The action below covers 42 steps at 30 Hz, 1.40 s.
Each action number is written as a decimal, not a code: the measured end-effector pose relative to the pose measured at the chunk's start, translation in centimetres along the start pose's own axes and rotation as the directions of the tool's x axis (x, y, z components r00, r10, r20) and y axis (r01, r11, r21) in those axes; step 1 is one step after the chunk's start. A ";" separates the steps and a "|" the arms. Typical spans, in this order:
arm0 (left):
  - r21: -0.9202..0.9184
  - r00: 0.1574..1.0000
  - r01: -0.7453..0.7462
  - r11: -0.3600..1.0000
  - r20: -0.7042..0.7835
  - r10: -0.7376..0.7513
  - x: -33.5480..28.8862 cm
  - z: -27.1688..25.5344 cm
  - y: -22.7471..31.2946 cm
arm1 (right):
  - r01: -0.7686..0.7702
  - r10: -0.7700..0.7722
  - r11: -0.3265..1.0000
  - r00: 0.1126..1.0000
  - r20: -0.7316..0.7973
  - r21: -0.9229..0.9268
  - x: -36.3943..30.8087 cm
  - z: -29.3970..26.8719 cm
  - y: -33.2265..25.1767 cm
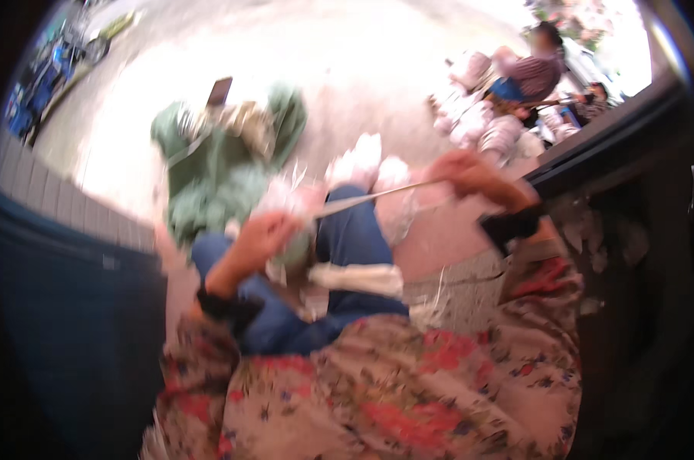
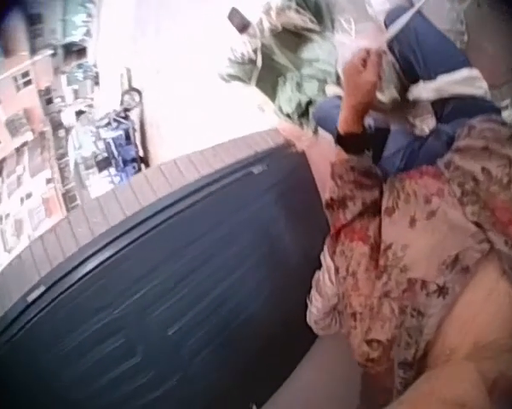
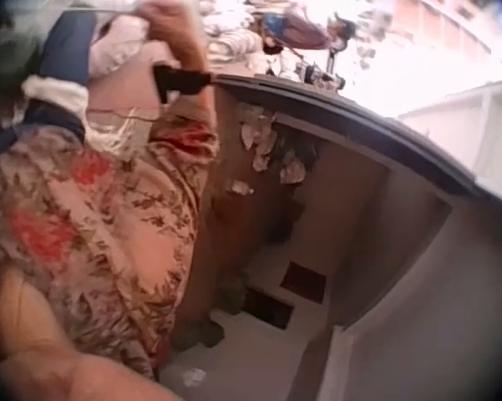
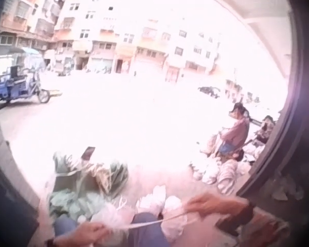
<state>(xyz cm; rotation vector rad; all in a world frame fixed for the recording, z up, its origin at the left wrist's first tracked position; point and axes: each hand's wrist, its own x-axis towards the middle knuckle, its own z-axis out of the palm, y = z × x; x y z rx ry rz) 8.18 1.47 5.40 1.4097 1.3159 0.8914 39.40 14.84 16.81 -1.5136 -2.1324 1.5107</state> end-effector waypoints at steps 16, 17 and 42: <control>0.136 0.945 0.007 0.991 0.324 -0.051 2.2 7.0 -10.7 | -0.008 0.283 0.937 0.601 -0.747 0.349 -21.0 -14.8 20.0; 0.130 0.944 0.008 0.992 0.327 -0.051 2.3 7.4 -10.9 | -0.120 0.350 0.932 0.544 -0.763 0.342 -21.4 -14.4 21.9; 0.443 0.974 -0.228 0.867 0.109 0.200 3.1 12.9 -13.1 | 0.211 -0.274 0.917 0.950 -0.149 -0.337 -2.6 16.1 22.0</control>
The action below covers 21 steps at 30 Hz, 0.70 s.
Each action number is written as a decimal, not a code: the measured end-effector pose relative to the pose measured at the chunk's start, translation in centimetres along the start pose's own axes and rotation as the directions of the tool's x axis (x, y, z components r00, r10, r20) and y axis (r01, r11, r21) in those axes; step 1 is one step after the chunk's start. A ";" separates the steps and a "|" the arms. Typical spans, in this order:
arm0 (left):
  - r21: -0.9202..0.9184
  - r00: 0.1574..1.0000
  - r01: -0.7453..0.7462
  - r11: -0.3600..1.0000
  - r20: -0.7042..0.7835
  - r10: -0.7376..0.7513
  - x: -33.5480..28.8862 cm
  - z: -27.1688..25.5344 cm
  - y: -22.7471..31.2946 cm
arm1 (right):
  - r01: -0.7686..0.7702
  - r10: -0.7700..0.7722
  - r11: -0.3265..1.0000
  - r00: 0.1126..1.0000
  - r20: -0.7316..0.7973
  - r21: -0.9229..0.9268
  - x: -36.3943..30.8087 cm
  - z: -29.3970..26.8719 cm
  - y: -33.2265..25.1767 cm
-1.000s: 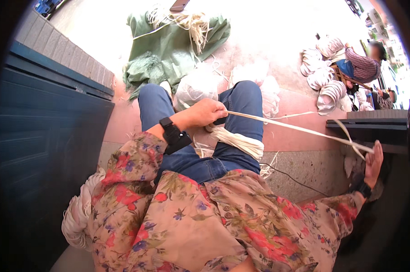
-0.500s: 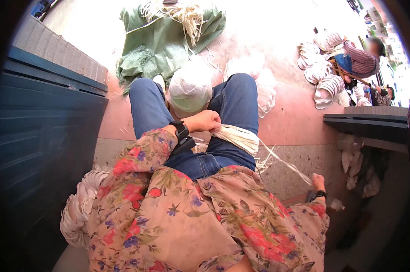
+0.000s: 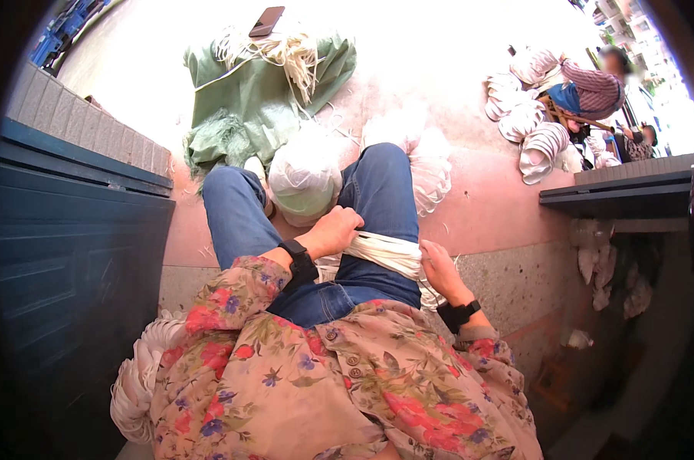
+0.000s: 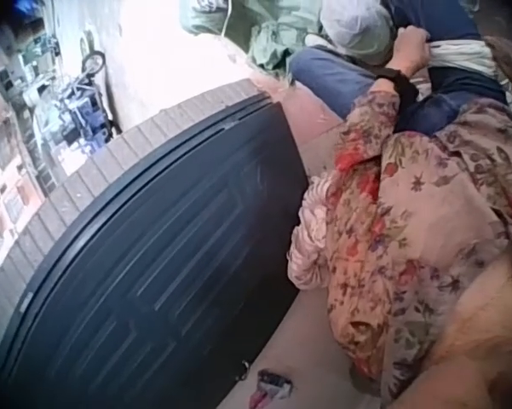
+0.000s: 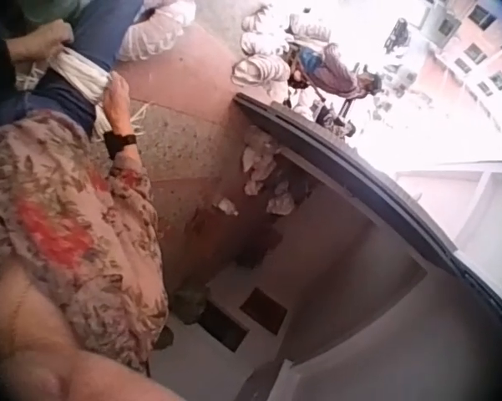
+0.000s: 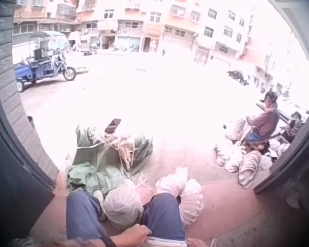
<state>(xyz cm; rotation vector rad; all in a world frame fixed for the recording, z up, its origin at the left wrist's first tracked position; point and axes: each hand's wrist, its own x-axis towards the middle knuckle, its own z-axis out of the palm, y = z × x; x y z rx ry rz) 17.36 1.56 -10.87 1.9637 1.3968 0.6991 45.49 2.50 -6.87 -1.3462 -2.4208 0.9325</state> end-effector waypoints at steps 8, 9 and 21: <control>0.037 0.994 -0.045 0.998 0.101 0.041 -0.7 1.5 -2.2 | 0.080 -0.083 0.996 0.989 -0.124 -0.025 0.1 2.6 1.8; 0.003 0.993 -0.034 0.999 0.112 0.033 -0.9 1.5 -2.5 | 0.057 -0.059 0.998 0.995 -0.075 -0.029 0.1 2.7 1.6; -0.056 0.942 0.243 0.968 0.252 -0.222 -0.7 0.5 -1.8 | -0.026 0.033 0.999 0.977 0.209 -0.033 -0.8 -1.5 -2.1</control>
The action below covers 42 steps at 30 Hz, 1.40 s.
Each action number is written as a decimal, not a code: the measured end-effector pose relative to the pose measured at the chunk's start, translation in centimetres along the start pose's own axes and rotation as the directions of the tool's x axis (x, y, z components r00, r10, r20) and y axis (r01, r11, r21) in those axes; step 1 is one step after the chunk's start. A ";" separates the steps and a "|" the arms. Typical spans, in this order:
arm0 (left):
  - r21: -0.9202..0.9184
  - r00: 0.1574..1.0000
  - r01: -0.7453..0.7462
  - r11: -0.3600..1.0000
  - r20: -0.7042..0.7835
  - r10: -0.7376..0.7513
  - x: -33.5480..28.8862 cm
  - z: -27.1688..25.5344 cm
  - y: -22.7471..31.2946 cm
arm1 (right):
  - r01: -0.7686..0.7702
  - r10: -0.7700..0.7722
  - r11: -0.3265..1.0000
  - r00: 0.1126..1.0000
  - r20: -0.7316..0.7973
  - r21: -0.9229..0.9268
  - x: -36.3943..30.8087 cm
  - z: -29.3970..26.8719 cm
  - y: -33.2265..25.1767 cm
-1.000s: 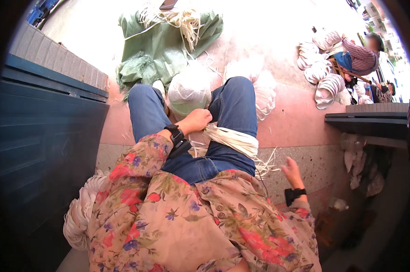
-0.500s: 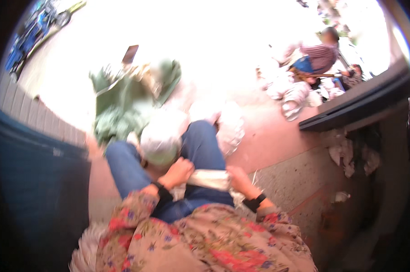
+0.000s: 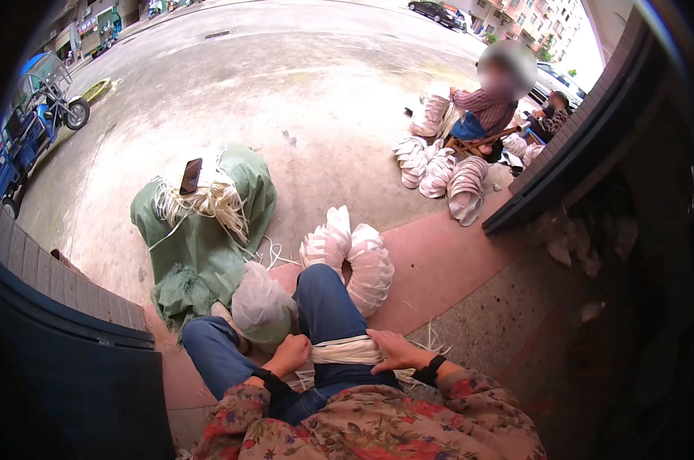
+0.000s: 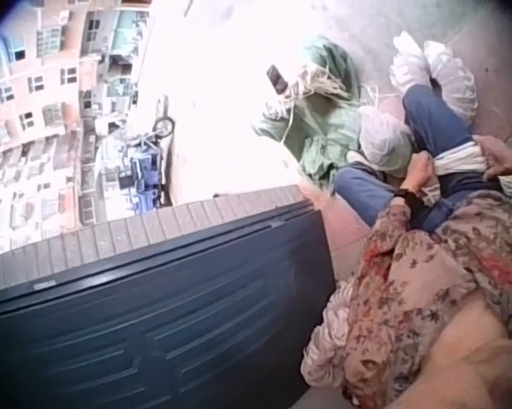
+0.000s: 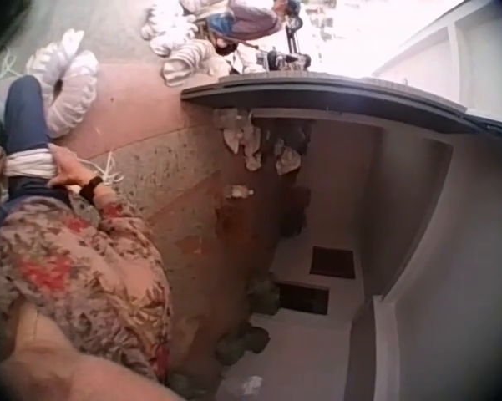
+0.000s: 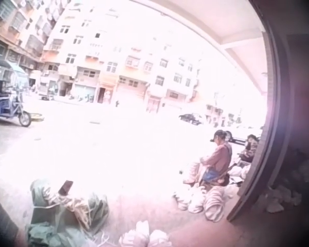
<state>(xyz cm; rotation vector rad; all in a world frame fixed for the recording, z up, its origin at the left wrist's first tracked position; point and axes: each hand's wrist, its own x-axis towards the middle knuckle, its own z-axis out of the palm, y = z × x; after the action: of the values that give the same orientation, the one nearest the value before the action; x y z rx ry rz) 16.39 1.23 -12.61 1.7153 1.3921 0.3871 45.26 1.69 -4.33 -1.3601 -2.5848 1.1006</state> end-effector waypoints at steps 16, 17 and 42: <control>0.203 0.974 -0.225 0.953 0.039 0.221 -2.0 0.5 1.9 | 0.162 -0.225 0.931 0.960 -0.165 -0.328 3.0 -0.1 -1.7; 0.159 0.967 -0.254 0.954 0.042 0.250 -2.1 0.1 1.8 | 0.160 -0.218 0.919 0.968 -0.127 -0.361 3.3 -0.1 -2.2; 0.165 0.735 0.397 0.903 -0.646 -0.205 -8.9 -17.8 -5.5 | -0.309 0.357 0.868 0.933 -0.054 0.388 25.3 2.9 19.3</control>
<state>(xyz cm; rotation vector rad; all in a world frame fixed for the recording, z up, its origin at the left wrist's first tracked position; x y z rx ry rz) -2.48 0.76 -4.19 1.6038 2.2841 0.6152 42.43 25.62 -25.30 -1.7408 -1.9574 1.4102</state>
